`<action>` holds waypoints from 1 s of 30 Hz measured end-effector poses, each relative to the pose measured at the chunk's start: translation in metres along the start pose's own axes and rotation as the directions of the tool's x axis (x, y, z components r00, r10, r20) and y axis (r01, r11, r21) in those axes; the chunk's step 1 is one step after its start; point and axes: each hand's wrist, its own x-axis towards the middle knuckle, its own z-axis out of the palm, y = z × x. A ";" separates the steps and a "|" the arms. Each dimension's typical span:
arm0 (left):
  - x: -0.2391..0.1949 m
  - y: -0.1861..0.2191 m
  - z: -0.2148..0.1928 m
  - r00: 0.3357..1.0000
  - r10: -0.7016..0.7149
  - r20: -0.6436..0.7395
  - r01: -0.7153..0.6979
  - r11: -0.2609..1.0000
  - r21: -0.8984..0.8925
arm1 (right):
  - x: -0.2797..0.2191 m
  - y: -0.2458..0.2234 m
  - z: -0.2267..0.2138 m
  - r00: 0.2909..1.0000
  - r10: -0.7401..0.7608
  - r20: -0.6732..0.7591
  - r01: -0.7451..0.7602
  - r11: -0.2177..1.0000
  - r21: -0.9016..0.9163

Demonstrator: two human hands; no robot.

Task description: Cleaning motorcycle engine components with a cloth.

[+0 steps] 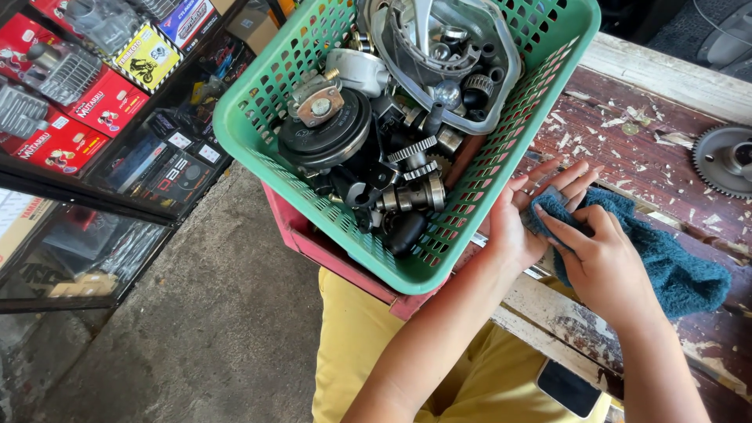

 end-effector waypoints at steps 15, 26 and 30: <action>0.002 -0.002 -0.005 1.000 0.004 -0.001 -0.004 1.000 -0.026 | 0.001 -0.001 0.000 1.000 0.006 0.007 -0.006 1.000 -0.028; -0.007 0.001 0.018 0.996 -0.003 -0.088 0.004 1.000 0.015 | 0.004 -0.007 -0.003 0.997 0.057 -0.043 -0.061 0.993 -0.099; -0.007 0.002 0.017 0.998 -0.013 -0.068 0.016 0.999 0.044 | 0.005 -0.008 -0.002 0.991 0.114 -0.063 -0.121 0.985 -0.123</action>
